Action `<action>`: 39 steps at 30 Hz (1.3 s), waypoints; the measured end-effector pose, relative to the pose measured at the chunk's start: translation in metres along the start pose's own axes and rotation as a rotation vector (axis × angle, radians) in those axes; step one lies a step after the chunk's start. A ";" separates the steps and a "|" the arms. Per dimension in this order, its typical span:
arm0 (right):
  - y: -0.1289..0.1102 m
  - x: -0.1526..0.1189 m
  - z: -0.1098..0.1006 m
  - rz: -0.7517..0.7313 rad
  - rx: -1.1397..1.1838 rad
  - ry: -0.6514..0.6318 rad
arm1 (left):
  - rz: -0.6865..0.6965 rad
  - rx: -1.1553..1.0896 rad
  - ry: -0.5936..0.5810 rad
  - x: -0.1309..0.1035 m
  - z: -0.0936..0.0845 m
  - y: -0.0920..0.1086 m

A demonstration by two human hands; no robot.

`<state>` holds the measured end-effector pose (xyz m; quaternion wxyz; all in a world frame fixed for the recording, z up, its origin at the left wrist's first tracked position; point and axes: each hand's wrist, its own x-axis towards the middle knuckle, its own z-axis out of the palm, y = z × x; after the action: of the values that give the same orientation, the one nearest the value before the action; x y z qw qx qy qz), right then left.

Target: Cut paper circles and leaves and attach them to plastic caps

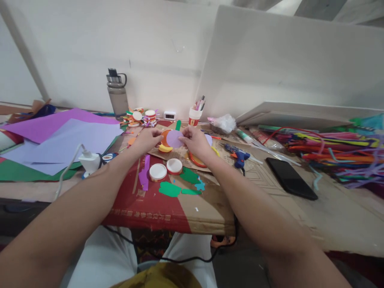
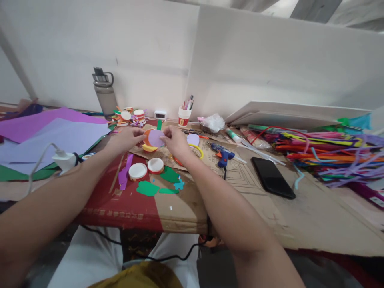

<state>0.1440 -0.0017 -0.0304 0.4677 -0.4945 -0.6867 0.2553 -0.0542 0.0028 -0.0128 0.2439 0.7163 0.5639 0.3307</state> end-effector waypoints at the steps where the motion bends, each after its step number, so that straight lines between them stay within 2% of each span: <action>1: 0.001 0.000 0.000 -0.012 -0.014 0.006 | -0.009 -0.015 -0.014 -0.001 -0.001 0.002; 5: 0.002 -0.001 -0.002 -0.012 -0.021 -0.007 | -0.024 -0.032 -0.049 -0.006 -0.004 0.011; 9: -0.002 -0.003 -0.003 0.014 -0.013 -0.025 | 0.012 -0.091 -0.027 -0.007 -0.003 0.011; 18: -0.001 -0.003 0.002 0.002 0.047 -0.057 | -0.011 -0.449 -0.097 0.003 0.011 -0.011; 21: 0.001 -0.003 0.005 -0.002 0.046 -0.022 | -0.016 -0.552 -0.102 0.002 0.015 -0.010; 25: 0.003 -0.004 0.004 -0.085 -0.091 0.055 | -0.027 -0.636 -0.127 -0.003 0.019 -0.004; 29: 0.001 -0.005 0.001 -0.143 -0.201 0.091 | -0.039 -0.643 -0.136 -0.003 0.021 -0.003; 34: 0.001 -0.005 0.003 -0.131 -0.136 0.132 | 0.010 -0.616 -0.146 0.000 0.021 -0.008; 39: 0.003 -0.001 0.004 -0.071 -0.045 0.019 | 0.034 -0.622 -0.134 -0.002 0.021 -0.006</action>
<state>0.1418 -0.0013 -0.0350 0.4717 -0.4827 -0.7050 0.2180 -0.0425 0.0028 -0.0317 0.4822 0.6369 0.4066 0.4432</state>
